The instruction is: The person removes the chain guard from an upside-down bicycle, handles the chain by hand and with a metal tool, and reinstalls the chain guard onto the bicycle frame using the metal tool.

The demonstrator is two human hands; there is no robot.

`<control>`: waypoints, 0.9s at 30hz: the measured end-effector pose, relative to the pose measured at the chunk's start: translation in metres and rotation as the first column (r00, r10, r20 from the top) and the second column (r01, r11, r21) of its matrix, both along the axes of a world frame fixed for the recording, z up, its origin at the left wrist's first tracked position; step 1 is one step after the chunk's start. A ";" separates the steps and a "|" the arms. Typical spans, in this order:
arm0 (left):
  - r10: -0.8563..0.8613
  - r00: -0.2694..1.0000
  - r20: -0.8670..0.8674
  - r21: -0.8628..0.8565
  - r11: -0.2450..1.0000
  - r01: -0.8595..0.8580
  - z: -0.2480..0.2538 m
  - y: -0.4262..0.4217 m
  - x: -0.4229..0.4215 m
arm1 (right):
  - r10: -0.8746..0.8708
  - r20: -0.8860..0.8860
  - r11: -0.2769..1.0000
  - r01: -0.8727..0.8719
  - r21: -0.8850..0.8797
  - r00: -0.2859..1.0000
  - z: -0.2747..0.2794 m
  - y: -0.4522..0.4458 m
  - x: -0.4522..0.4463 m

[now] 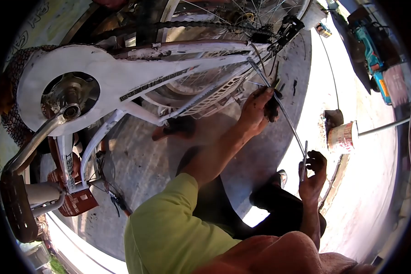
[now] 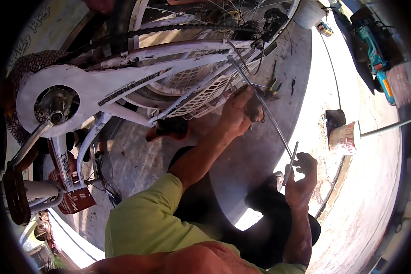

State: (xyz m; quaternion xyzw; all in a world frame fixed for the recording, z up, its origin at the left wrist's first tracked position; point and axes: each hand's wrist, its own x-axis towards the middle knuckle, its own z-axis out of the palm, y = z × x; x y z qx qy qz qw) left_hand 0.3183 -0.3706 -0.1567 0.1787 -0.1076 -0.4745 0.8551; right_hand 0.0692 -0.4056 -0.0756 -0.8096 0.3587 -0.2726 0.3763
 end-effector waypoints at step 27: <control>0.003 0.999 -0.038 -0.095 0.995 -0.006 0.003 0.002 0.004 | 0.149 0.030 0.950 -0.152 0.273 0.988 -0.004 -0.014 -0.013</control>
